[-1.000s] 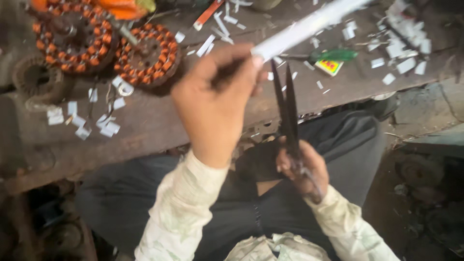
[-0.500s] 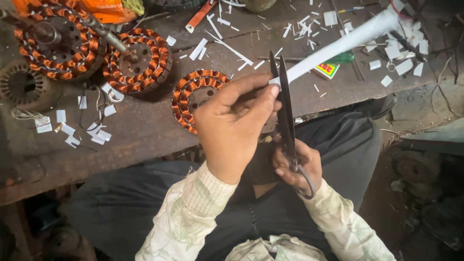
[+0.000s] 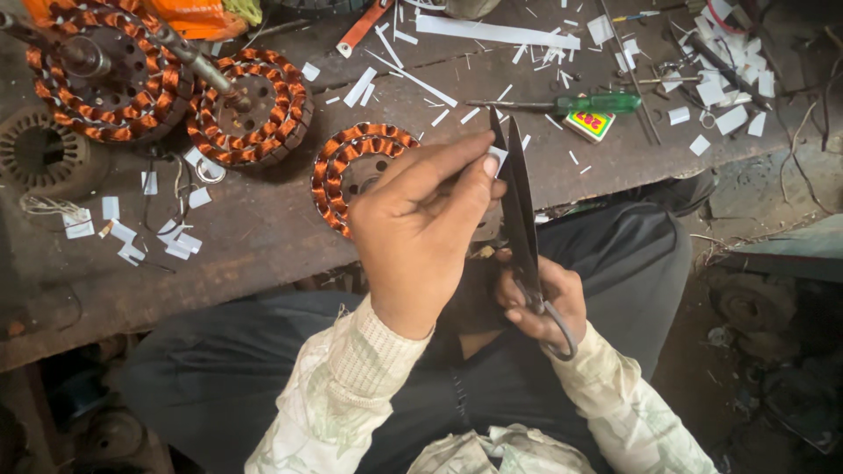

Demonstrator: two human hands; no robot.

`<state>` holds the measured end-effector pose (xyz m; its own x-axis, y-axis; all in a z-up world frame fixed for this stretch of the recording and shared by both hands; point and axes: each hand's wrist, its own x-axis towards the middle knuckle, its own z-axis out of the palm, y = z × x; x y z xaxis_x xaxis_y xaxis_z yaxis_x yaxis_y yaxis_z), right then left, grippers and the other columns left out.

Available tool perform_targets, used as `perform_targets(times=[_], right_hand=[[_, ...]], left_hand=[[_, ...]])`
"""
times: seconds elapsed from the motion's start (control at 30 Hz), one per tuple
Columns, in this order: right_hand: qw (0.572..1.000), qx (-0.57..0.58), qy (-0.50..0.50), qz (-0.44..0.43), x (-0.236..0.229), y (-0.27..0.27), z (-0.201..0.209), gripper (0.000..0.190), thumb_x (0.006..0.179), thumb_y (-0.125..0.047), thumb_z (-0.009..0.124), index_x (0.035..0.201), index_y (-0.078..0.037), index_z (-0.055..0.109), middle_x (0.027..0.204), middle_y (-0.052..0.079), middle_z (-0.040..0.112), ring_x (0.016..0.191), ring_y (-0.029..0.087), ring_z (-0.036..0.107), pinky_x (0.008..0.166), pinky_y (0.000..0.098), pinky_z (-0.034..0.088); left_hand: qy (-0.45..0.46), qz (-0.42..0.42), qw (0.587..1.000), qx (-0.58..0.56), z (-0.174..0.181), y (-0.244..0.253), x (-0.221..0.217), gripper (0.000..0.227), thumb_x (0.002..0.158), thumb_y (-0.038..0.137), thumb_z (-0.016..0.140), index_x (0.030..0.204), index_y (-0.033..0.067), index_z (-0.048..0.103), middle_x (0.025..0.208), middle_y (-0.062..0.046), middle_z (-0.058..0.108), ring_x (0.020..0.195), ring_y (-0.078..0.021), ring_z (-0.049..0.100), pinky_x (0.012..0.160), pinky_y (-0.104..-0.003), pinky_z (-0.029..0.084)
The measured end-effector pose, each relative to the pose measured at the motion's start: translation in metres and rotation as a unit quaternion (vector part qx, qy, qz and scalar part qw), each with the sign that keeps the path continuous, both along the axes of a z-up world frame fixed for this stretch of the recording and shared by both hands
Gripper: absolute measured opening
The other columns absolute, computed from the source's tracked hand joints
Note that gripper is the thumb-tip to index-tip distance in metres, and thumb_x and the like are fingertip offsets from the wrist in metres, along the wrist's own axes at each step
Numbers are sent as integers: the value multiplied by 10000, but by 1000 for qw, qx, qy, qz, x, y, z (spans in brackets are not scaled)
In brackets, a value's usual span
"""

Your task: The person sits cross-legged on the floor and assembles a motor stator by inserting small white insulating pieces into the copper windings. They use a metal rod to press the pieces into place and scissors to cut a strip of white material into smaller pieces for insertion.

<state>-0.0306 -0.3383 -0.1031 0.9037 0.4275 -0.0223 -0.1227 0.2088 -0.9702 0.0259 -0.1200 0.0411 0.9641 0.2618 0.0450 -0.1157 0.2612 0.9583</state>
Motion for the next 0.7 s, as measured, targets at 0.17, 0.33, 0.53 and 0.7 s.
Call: perform_targets(times=[0.17,0.33,0.53,0.7], right_hand=[[1000,4,-18,5,1,1,1,653,847,-69,804,1424,99,547,801,2,534,731,129,519,685,294,460],[995,98,-15,26,0,4,9,659,873,-103,796,1444,74,519,899,1,545,844,127,526,780,294,463],[996,-84,-28,4,1,-4,-5,680,823,-124,826,1409,104,568,776,21,536,701,152,519,672,311,460],[997,75,5,27,-4,2,7,731,860,-167,809,1464,82,480,894,21,528,845,161,532,760,303,457]], left_hand=[[4,-8,1000,-11,1,0,-3,207,985,-37,707,1190,-55,726,1109,-92,714,913,-145,769,814,-239,653],[-13,-3,1000,8,0,1,-5,207,985,-44,713,1191,-60,728,1097,-97,716,924,-148,773,817,-235,646],[-21,-10,1000,-17,-2,1,-6,192,985,-44,717,1176,-58,726,1092,-80,720,916,-137,764,811,-239,649],[4,4,1000,-2,2,1,-5,187,964,-33,736,1151,-48,738,1029,-66,741,859,-120,768,769,-230,647]])
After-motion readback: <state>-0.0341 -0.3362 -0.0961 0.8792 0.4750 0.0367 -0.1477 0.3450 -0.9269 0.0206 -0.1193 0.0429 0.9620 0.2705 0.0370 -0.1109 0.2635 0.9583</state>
